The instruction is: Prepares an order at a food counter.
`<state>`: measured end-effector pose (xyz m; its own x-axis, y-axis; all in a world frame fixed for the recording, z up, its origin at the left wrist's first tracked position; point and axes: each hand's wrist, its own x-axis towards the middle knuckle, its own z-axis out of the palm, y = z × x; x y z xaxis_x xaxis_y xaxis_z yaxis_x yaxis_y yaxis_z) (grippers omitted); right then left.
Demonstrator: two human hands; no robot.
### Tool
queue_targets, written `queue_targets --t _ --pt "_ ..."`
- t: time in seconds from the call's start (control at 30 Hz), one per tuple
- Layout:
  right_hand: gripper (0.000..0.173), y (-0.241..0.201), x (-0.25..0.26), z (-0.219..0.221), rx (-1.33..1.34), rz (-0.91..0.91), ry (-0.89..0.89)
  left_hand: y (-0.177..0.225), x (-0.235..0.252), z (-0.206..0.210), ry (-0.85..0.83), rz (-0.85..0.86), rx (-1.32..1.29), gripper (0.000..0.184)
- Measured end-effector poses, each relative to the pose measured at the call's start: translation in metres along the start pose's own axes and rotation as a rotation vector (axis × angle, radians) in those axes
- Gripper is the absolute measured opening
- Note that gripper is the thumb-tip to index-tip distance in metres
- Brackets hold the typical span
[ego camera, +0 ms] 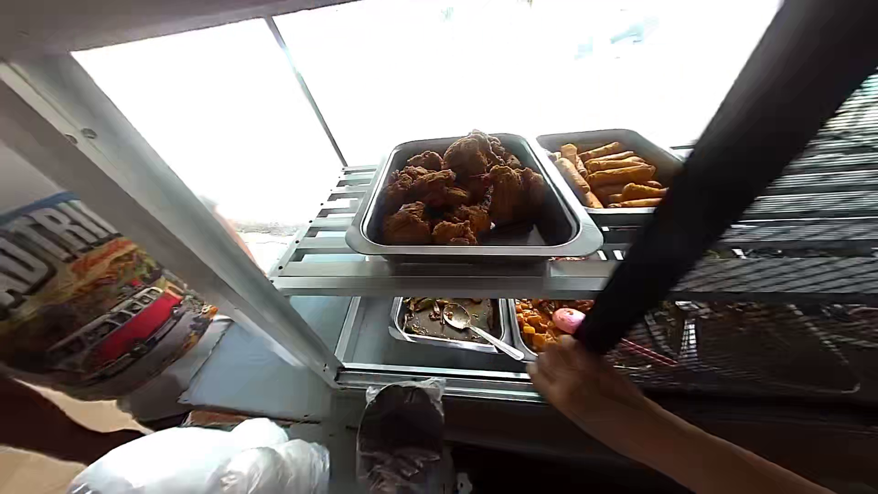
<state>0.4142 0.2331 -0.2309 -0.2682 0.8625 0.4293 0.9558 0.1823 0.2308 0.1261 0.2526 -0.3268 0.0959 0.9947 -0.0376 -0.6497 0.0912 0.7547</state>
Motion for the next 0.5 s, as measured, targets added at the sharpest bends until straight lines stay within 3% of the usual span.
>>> queue_targets --t 0.1,0.2,0.3,0.4,0.5 --pt "0.007 0.021 -0.03 -0.004 -0.041 0.166 -0.035 -0.008 0.006 0.013 -0.03 -0.044 0.021 0.029" --pt "0.051 0.004 -0.02 -0.009 0.198 0.239 0.027 -0.011 0.001 0.023 -0.098 -0.16 0.128 0.024" --pt "0.073 -0.052 0.001 0.011 0.492 0.128 0.006 -0.022 0.0 0.034 -0.149 -0.227 0.15 0.027" --pt "0.071 -0.1 0.001 0.027 0.59 -0.017 -0.039 -0.027 -0.005 0.025 -0.12 -0.195 0.126 0.032" --pt "0.047 -0.069 0.023 0.027 0.576 0.12 0.028 -0.017 0.012 0.021 -0.009 -0.146 0.064 0.029"
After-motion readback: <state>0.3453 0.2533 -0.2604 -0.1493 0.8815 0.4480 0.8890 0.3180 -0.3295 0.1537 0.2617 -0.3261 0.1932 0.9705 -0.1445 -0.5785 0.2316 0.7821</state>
